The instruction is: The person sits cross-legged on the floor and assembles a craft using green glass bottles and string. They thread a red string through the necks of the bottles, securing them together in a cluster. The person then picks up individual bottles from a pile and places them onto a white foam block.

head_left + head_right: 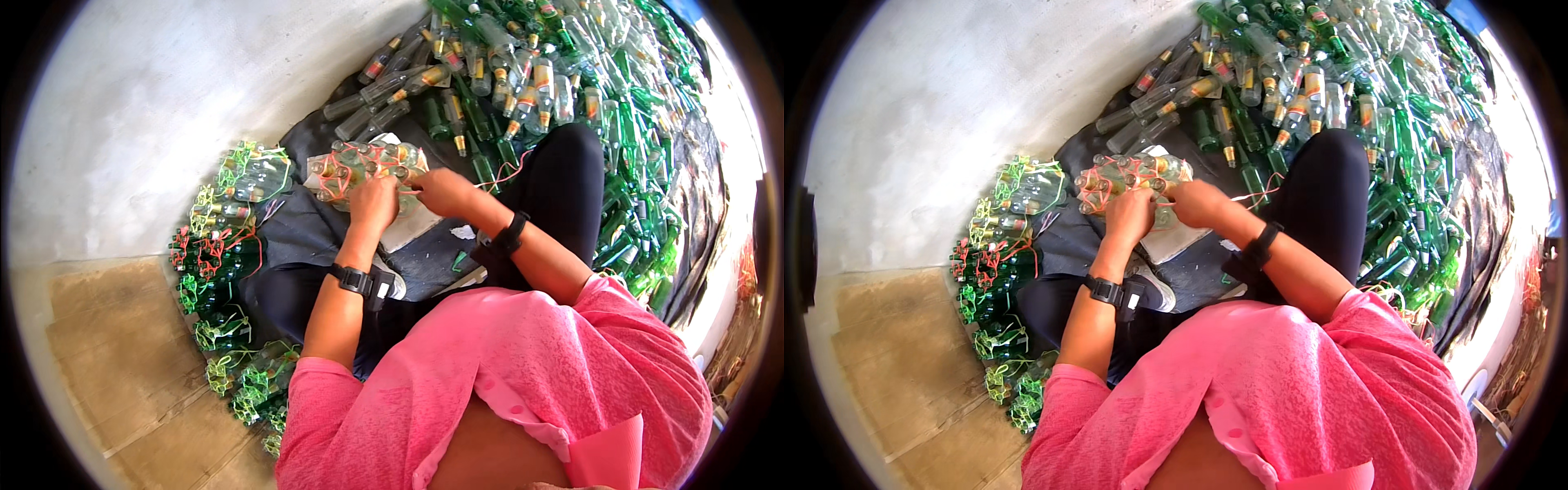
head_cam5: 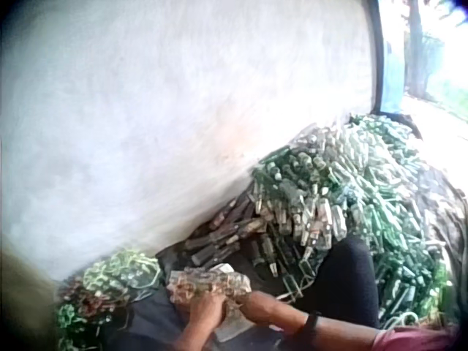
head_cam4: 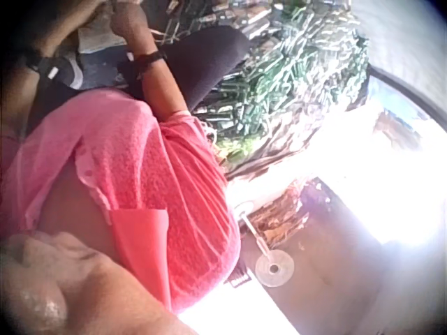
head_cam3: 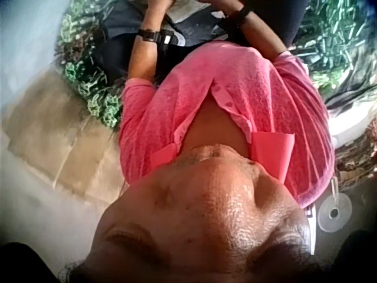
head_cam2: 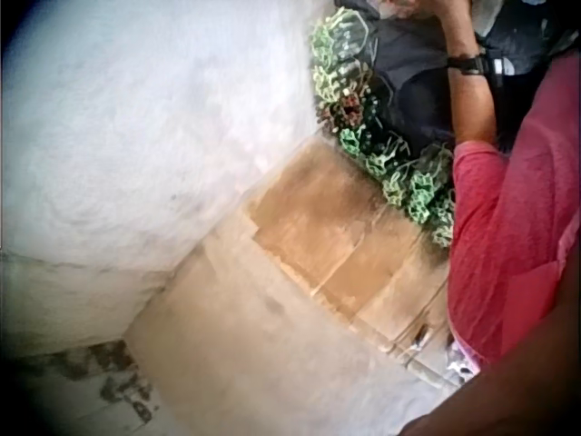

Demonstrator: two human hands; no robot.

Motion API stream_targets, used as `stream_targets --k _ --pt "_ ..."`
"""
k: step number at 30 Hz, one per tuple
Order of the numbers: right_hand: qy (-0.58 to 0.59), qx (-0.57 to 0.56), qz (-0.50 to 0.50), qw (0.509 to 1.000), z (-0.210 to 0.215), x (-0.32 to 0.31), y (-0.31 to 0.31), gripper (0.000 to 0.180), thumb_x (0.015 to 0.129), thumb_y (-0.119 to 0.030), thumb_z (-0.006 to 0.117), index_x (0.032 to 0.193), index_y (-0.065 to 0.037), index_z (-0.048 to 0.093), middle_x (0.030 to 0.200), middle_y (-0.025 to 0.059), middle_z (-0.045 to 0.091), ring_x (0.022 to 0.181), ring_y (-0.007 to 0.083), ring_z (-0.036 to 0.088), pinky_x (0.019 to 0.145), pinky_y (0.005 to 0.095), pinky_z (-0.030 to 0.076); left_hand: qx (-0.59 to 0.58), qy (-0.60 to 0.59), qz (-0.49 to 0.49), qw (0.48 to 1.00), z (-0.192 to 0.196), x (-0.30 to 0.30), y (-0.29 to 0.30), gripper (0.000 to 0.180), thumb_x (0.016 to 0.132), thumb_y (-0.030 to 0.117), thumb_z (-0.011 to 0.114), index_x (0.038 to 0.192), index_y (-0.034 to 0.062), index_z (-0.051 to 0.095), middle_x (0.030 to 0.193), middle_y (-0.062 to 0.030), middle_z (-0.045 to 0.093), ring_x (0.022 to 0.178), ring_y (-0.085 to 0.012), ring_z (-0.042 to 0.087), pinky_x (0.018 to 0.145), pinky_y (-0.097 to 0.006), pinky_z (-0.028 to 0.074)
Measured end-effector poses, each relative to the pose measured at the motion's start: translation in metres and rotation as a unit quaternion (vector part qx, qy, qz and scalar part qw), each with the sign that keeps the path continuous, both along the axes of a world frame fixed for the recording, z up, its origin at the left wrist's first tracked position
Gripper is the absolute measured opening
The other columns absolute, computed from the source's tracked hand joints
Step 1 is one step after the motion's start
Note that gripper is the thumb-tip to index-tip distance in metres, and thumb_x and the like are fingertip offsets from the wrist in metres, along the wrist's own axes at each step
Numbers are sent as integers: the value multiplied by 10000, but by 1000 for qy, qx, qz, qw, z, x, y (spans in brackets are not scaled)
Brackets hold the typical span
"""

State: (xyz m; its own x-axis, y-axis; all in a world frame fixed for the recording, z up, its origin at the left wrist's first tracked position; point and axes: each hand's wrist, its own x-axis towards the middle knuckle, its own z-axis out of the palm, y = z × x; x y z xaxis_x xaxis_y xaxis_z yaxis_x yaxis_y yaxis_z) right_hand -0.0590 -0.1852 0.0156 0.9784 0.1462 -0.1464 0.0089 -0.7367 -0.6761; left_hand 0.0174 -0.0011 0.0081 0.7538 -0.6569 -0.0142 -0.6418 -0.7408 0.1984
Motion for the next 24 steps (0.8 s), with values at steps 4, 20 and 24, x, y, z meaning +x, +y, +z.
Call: stream_targets --k 4,20,24 --pt "-66 11 -69 995 -47 -13 24 368 874 -46 566 1218 -52 696 1001 250 735 967 448 710 842 550 558 -9 -4 -15 1000 4 -1 -1 129 912 181 654 881 86 736 865 -178 744 822 -403 731 715 -530 563" --pt "218 486 -255 807 -81 0 49 185 1003 -184 592 997 -14 665 835 52 672 712 120 639 576 302 479 -27 -14 -23 999 3 2 -2 114 864 151 663 801 75 719 785 -169 730 735 -386 731 657 -508 575" --pt "188 413 -219 864 -82 0 42 208 1003 -228 638 1018 -27 688 819 56 672 693 134 605 548 329 440 -40 -30 -14 999 0 1 -2 97 839 136 671 798 64 722 790 -170 734 741 -386 735 659 -503 580"
